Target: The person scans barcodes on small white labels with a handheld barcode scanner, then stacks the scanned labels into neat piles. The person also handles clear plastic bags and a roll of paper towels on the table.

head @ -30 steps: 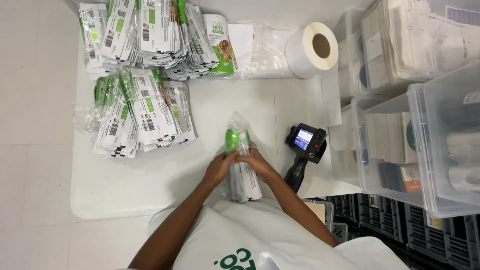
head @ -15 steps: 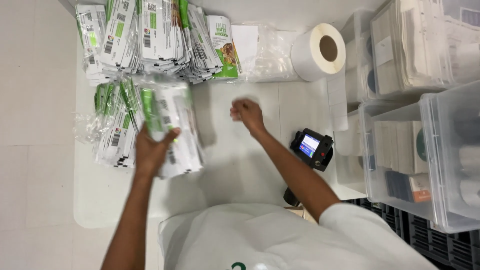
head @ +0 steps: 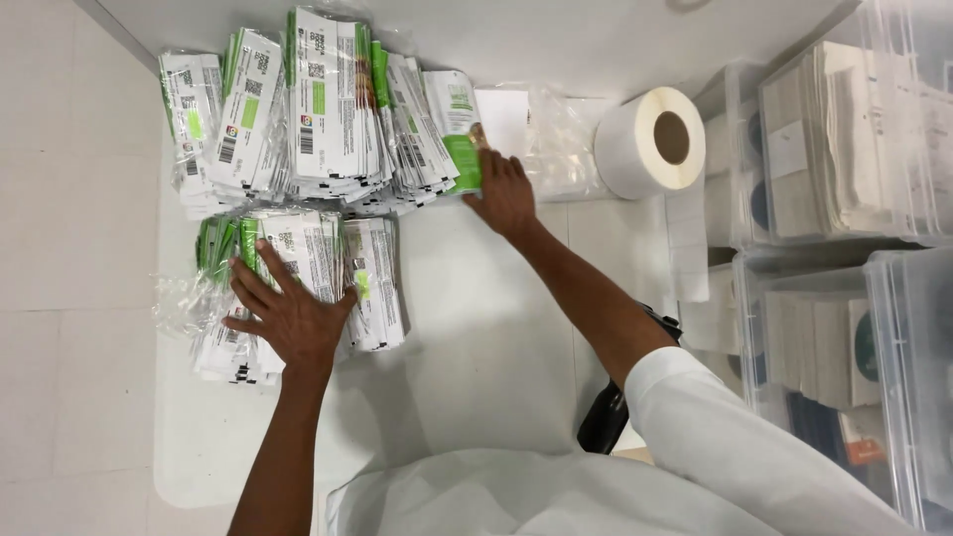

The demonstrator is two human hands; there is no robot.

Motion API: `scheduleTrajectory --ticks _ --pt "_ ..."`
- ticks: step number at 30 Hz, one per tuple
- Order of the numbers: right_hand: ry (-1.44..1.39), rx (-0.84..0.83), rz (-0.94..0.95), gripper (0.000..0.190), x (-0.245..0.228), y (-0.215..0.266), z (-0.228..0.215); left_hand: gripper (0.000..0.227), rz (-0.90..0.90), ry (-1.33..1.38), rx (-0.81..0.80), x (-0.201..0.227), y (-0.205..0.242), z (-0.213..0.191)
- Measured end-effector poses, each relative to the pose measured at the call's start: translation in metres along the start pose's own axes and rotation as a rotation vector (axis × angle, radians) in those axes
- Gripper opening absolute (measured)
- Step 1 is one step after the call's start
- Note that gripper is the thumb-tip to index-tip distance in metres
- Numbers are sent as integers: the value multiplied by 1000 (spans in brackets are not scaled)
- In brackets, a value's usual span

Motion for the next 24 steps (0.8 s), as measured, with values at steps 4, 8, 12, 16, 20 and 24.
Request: scheduleTrajectory --ticks 4,8,12,16,20,24 --pt "-248 2 227 52 66 12 -3 138 14 26 -5 0 3 -2" --pt "-828 156 545 26 87 18 -100 138 -24 76 -47 9 7 -21" --pt "-1607 184 768 47 79 55 -151 143 -64 -36 -5 17 15 -40" --pt "-1693 100 924 21 12 104 -225 110 113 356 182 88 45 -89" --pt "-2014 38 1020 17 -41 170 -207 96 -21 1140 -325 144 91 -60" --pt "-2024 -249 914 40 -84 242 -192 122 -447 1256 -538 151 132 -27"
Point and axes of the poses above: each hand's wrist, its own y-axis away from the middle knuckle, its own z-axis out of the palm, x = y × z, the point moved 7 cm from there along -y, towards the middle knuckle, and after that the axes turned 1 degree about y, right-handed, at the moved point
